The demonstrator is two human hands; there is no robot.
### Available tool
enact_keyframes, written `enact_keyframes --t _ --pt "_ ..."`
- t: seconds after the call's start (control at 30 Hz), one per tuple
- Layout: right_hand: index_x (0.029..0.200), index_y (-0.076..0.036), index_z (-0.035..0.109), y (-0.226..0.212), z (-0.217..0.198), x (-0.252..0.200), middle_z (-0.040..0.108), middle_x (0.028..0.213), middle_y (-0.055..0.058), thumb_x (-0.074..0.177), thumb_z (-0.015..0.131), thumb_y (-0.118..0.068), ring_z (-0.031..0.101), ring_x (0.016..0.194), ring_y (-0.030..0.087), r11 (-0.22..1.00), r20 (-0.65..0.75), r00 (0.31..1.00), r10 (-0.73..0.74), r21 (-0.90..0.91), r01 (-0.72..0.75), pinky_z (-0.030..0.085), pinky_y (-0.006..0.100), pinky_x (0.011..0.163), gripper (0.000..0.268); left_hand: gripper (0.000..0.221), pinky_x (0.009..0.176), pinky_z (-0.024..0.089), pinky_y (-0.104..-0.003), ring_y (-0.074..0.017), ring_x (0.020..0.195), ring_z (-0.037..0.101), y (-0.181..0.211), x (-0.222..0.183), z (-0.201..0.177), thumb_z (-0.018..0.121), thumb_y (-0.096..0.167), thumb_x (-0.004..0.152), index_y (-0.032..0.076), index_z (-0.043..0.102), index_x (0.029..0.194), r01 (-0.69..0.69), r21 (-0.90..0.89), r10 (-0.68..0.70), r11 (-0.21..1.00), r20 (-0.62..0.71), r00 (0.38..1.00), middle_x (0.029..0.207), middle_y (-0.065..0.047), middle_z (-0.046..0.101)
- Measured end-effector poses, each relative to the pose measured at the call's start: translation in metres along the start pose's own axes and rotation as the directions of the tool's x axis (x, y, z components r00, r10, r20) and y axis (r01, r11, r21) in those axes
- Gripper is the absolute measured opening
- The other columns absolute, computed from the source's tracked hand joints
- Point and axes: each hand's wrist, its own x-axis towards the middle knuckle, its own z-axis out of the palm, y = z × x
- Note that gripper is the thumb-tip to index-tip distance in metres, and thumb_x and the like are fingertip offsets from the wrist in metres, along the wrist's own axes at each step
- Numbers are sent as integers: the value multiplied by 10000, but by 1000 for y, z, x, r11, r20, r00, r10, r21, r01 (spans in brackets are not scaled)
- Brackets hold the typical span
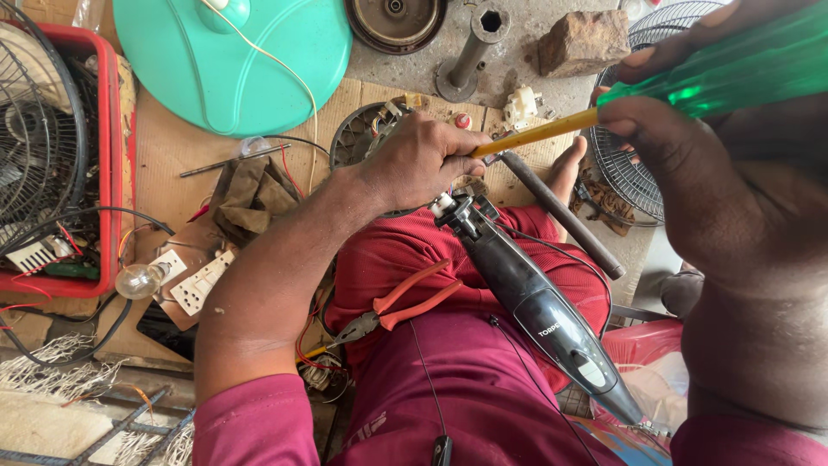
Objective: The person disassembles an electric fan motor, removes the rotor, and uses a screwdriver to adjust internal components. They then reassemble the motor parts and secure them with screws.
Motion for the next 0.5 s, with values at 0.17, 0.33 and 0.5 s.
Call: enact_keyframes --t 0.17,0.33,0.5 --pt "1231 74 653 -1 -1 1 634 1204 172 1140 733 2 725 1104 245 999 -25 1000 -6 -49 5 632 306 946 141 146 553 555 -298 -94 564 671 -6 -1 3 769 192 930 128 791 1059 12 21 -12 1000 -6 1000 701 -7 751" --pt "1223 68 657 3 -2 2 624 1191 171 1166 686 -4 711 1072 249 986 9 995 -98 -136 98 608 308 907 97 176 518 576 -249 -74 604 696 -22 -5 18 743 220 961 110 781 1093 -41 -12 40 999 -77 996 815 -15 777" --pt "1222 61 639 -2 -2 3 616 1164 154 1165 628 -23 701 1032 226 985 -3 993 -122 -121 121 598 293 872 103 210 499 545 -251 -75 603 684 -30 -14 35 760 264 970 58 747 1006 -66 -79 41 995 -285 958 787 -33 770"
